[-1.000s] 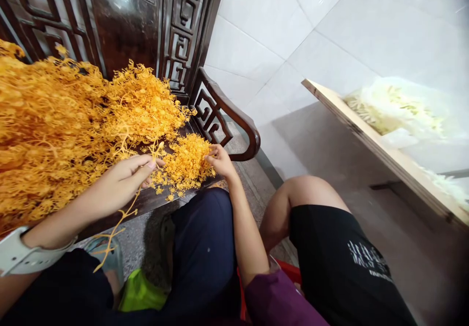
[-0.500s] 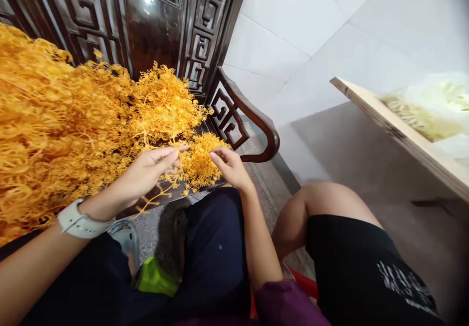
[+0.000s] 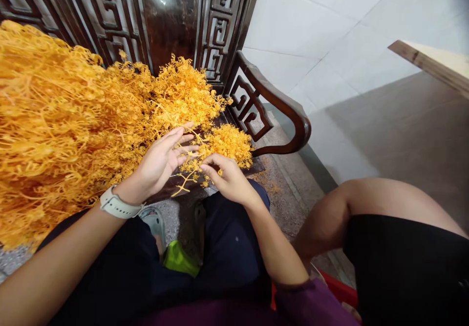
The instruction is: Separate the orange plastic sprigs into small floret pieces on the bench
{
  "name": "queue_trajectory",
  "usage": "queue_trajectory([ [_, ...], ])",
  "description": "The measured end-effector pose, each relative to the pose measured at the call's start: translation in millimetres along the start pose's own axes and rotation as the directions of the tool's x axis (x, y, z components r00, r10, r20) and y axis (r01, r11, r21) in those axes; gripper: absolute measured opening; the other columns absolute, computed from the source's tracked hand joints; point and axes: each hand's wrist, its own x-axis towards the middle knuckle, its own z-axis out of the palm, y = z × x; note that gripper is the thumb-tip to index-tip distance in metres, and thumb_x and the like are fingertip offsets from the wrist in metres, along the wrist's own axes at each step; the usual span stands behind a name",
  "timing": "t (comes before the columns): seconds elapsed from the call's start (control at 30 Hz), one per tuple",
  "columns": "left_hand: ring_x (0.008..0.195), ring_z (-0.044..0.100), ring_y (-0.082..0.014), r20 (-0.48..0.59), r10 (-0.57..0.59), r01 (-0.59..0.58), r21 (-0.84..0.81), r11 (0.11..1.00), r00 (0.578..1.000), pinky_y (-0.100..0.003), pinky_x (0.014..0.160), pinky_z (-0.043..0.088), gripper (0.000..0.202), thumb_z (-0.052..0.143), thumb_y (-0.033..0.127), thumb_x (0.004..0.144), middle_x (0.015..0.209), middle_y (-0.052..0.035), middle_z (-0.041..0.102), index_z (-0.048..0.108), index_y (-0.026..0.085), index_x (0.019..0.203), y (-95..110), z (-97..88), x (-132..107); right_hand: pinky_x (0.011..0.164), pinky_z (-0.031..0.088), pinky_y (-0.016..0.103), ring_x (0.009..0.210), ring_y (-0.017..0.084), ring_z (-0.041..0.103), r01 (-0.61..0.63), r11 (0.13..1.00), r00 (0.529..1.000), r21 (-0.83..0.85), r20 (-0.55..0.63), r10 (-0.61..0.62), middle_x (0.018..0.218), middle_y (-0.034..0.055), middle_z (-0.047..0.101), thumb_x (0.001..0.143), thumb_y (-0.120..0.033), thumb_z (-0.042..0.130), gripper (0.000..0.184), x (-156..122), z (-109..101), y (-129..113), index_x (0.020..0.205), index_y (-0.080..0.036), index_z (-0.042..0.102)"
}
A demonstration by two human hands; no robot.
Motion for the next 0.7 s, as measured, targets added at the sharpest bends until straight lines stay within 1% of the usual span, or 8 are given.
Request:
queue_trajectory([
  [0.1,0.086,0.067,-0.0122,-0.11,0.043,-0.024,0.171,0.985,0.993,-0.022,0.073,0.06,0.033,0.067,0.03,0.098,0.122,-0.0105,0.07,0.075,0.018,0.128,3,-4.8,0,0.071,0.044,0.029,0.074,0.015,0.055,-0.018,1.0,0.994,0.005,-0.105,0.018,0.084,0.0009,0.061,0.109,-0.035,0.055,0.021,-2,-4,5,0.095,-0.02,0.06],
  [0.2,0.077,0.065,-0.01,-0.168,0.05,-0.009,0.237,0.971,0.985,-0.02,0.065,0.056,0.034,0.069,0.023,0.093,0.117,-0.0094,0.071,0.076,0.018,0.126,6,-8.9,2,0.068,0.044,0.03,0.072,0.014,0.055,-0.03,0.996,0.971,0.09,-0.234,0.05,0.084,0.0009,0.062,0.109,-0.038,0.055,0.023,-4,-6,11,0.095,-0.021,0.059],
  [0.33,0.077,0.064,-0.0096,-0.217,0.1,-0.025,0.327,0.945,0.971,-0.019,0.063,0.054,0.036,0.073,0.021,0.088,0.12,-0.0082,0.071,0.078,0.02,0.124,8,-11.7,5,0.063,0.045,0.028,0.066,0.012,0.057,0.04,0.975,0.906,0.22,-0.42,0.057,0.079,-0.0008,0.064,0.109,-0.039,0.057,0.023,-3,-7,16,0.094,-0.022,0.056],
  [0.4,0.077,0.063,-0.0091,-0.206,0.124,-0.036,0.386,0.922,0.971,-0.018,0.064,0.053,0.035,0.076,0.024,0.087,0.114,-0.0067,0.073,0.08,0.022,0.121,10,-12.8,5,0.061,0.045,0.027,0.063,0.011,0.056,0.086,0.973,0.85,0.214,-0.526,0.041,0.076,-0.0021,0.063,0.108,-0.038,0.059,0.022,0,-8,16,0.093,-0.022,0.056],
  [0.47,0.076,0.061,-0.0095,-0.167,0.127,-0.043,0.431,0.901,0.978,-0.018,0.064,0.052,0.029,0.077,0.026,0.086,0.102,-0.0052,0.073,0.083,0.022,0.114,11,-13.9,5,0.058,0.046,0.026,0.062,0.01,0.056,0.127,0.979,0.761,0.16,-0.648,0.007,0.074,-0.003,0.062,0.107,-0.037,0.061,0.021,3,-11,16,0.093,-0.023,0.056],
  [0.53,0.074,0.06,-0.0103,-0.119,0.118,-0.052,0.454,0.89,0.986,-0.019,0.063,0.05,0.021,0.078,0.028,0.085,0.092,-0.0048,0.072,0.084,0.02,0.104,12,-14.7,4,0.056,0.045,0.025,0.06,0.01,0.056,0.152,0.986,0.64,0.075,-0.767,-0.041,0.073,-0.0036,0.06,0.107,-0.036,0.061,0.021,5,-19,14,0.093,-0.023,0.055],
  [0.63,0.071,0.059,-0.0116,-0.045,0.112,-0.075,0.5,0.863,0.993,-0.022,0.062,0.049,0.019,0.078,0.032,0.085,0.089,-0.0056,0.073,0.084,0.019,0.097,12,-15.2,3,0.053,0.045,0.026,0.058,0.01,0.054,0.188,0.977,0.382,-0.101,-0.909,-0.167,0.074,-0.0039,0.055,0.108,-0.035,0.06,0.018,-8,-48,10,0.095,-0.025,0.053],
  [0.7,0.069,0.059,-0.0123,-0.015,0.123,-0.096,0.539,0.837,0.992,-0.024,0.062,0.048,0.02,0.077,0.034,0.085,0.091,-0.0061,0.074,0.083,0.019,0.097,10,-16.0,3,0.052,0.044,0.028,0.058,0.012,0.053,0.179,0.96,0.262,-0.217,-0.93,-0.259,0.079,-0.0017,0.051,0.111,-0.039,0.053,0.016,-31,-78,6,0.101,-0.028,0.053],
])
